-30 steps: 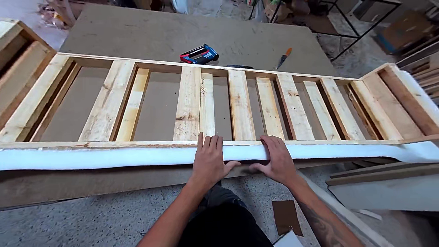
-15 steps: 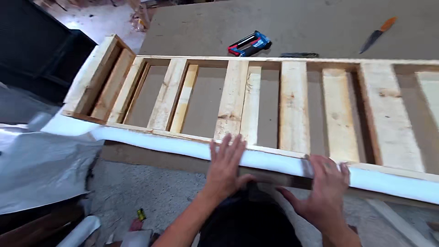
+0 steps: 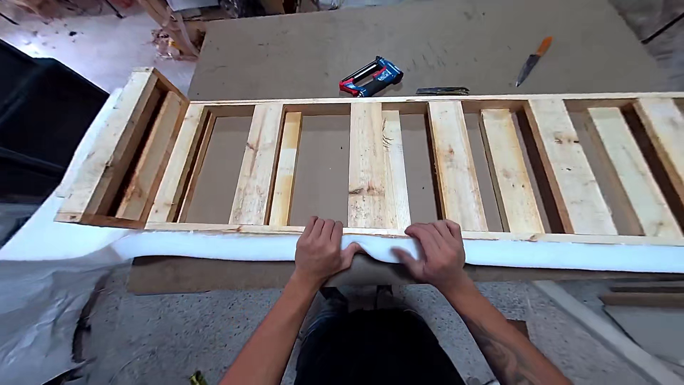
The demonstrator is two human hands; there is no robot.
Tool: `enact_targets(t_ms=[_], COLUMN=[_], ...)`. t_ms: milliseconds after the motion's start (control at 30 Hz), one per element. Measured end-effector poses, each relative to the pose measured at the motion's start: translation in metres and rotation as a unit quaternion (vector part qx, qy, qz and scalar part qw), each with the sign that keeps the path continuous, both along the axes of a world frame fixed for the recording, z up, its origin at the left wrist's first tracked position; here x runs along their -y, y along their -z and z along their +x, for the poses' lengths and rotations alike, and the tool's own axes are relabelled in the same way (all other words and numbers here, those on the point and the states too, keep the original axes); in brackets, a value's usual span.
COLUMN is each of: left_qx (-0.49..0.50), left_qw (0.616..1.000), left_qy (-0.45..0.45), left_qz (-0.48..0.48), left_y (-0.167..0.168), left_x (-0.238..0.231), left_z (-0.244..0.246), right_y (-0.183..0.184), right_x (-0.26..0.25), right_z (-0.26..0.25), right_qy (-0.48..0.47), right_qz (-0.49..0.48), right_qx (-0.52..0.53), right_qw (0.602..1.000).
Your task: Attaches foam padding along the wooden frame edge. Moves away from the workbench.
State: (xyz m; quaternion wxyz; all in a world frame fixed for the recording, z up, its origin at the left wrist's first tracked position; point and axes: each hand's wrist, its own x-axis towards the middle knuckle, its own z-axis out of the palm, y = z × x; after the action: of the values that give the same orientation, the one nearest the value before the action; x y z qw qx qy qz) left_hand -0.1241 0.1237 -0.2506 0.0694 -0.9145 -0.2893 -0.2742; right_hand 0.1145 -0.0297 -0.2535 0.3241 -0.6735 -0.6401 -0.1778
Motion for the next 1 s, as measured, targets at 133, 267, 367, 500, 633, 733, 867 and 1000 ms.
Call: enact_targets(t_ms=[133,267,367,500,633,733,867,1000], left_qx=[-0.008,0.006,-0.013,-0.067,-0.07,-0.099,-0.114,-0.096], left_qw=[1.0,0.999,0.994,0.989,0.99,0.981,0.987,0.993], left_qy=[0.023,0.024,0.025,0.036,0.009,0.032,-0.019,0.043], left_qz=[-0.013,-0.045,-0.108,-0.13,-0.119,-0.161,-0.111,-0.058], left_y=[-0.001,-0.001,-0.01,-0.02,-0.019,-0.037,-0.033,-0.009], left_x=[-0.002,-0.003,-0.002,-0.006,-0.002,-0.001,-0.018,-0.054], left_z=[-0.004,0.0,-0.005,-0.006,0.0,-0.026,-0.095,-0.118], right_y=[-0.003,0.006,-0.008,-0.016,-0.013,-0.027,-0.018,-0.009], right_x=[0.011,-0.001,0.001,-0.001,-0.009,0.005,-0.02,-0.06], right_z=[-0.006,-0.01,-0.018,-0.009,-0.007,-0.032,-0.075,-0.092], right_qy=[-0.018,0.034,0.033,-0.001,-0.016,-0.027,-0.034,-0.05], right_qz=[-0.109,-0.084,-0.132,-0.165,-0.14,-0.143,-0.079,-0.116], right_qx=[0.065,0.06,0.012,0.0,0.004,-0.007,0.015,0.085], right_qw=[0.992,0.994,0.991,0.986,0.99,0.989,0.996,0.988])
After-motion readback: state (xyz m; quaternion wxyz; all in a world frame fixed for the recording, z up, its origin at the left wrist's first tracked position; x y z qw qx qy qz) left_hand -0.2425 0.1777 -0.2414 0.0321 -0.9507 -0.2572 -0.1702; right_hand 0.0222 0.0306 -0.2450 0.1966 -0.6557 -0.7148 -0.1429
